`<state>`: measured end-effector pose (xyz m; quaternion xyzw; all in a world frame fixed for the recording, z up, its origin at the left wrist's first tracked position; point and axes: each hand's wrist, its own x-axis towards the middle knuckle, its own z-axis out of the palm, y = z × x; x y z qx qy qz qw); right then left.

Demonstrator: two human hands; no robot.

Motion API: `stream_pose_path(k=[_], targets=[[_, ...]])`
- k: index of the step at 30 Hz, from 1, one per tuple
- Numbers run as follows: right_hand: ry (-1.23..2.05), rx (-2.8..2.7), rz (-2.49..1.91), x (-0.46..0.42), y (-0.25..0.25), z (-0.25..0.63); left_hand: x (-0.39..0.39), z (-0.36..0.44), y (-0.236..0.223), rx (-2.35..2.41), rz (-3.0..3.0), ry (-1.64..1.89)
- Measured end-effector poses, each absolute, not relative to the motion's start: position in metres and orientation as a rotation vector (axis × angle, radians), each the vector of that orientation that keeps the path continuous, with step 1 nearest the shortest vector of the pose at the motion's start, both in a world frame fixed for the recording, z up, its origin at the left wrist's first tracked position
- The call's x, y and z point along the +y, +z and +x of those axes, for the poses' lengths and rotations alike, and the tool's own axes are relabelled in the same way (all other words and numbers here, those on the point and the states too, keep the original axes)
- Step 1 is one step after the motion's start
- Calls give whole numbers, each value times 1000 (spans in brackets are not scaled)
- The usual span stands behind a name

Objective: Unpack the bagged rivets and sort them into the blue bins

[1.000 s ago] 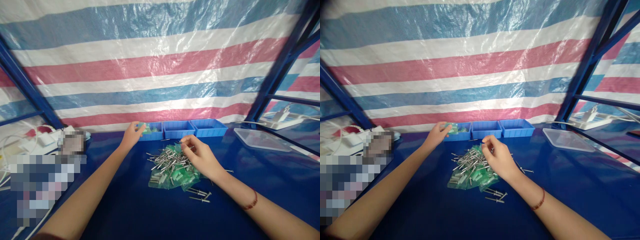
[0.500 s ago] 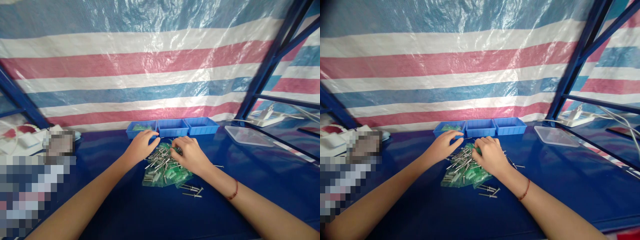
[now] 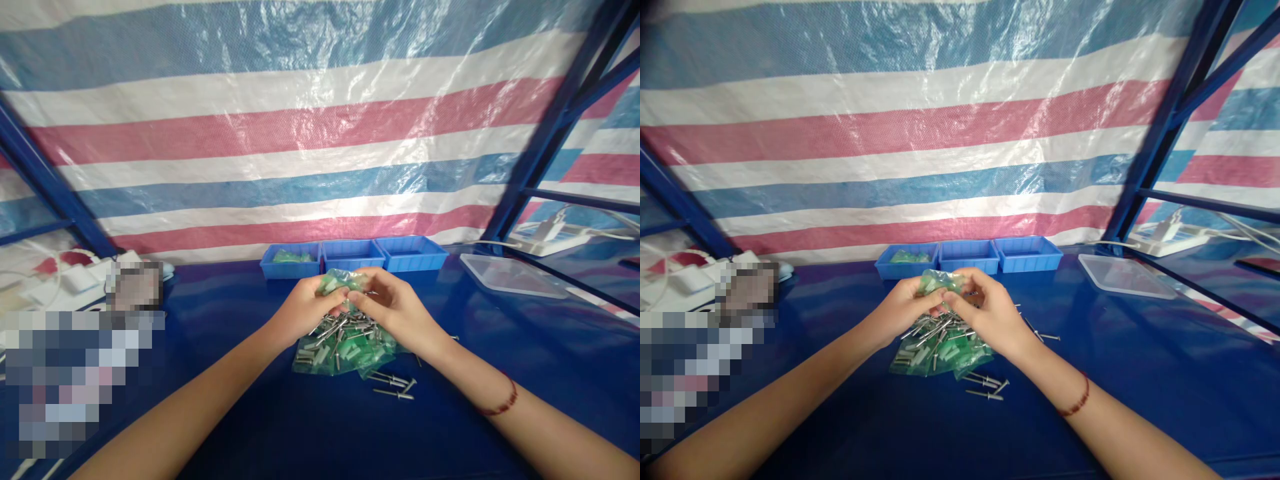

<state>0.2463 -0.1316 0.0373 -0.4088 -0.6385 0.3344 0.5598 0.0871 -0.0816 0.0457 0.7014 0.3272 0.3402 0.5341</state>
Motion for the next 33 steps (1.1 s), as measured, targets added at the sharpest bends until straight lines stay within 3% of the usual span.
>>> stream_pose_path(k=[4,10,13,17,24,33], targets=[[726,-1558,-1004,-130,37,248,-86,89,44,764,1453,814],[-102,-1696,-928,-139,46,253,-85,88,49,662,1127,707],[-249,-1724,-867,-142,50,255,-86,87,54,673,1130,701],[-103,-1703,-918,-142,48,255,-91,87,55,638,1240,774],[659,-1457,-990,-138,47,248,-89,88,49,659,1338,901],[642,-1461,-1107,-130,42,251,-61,74,58,998,1772,933]])
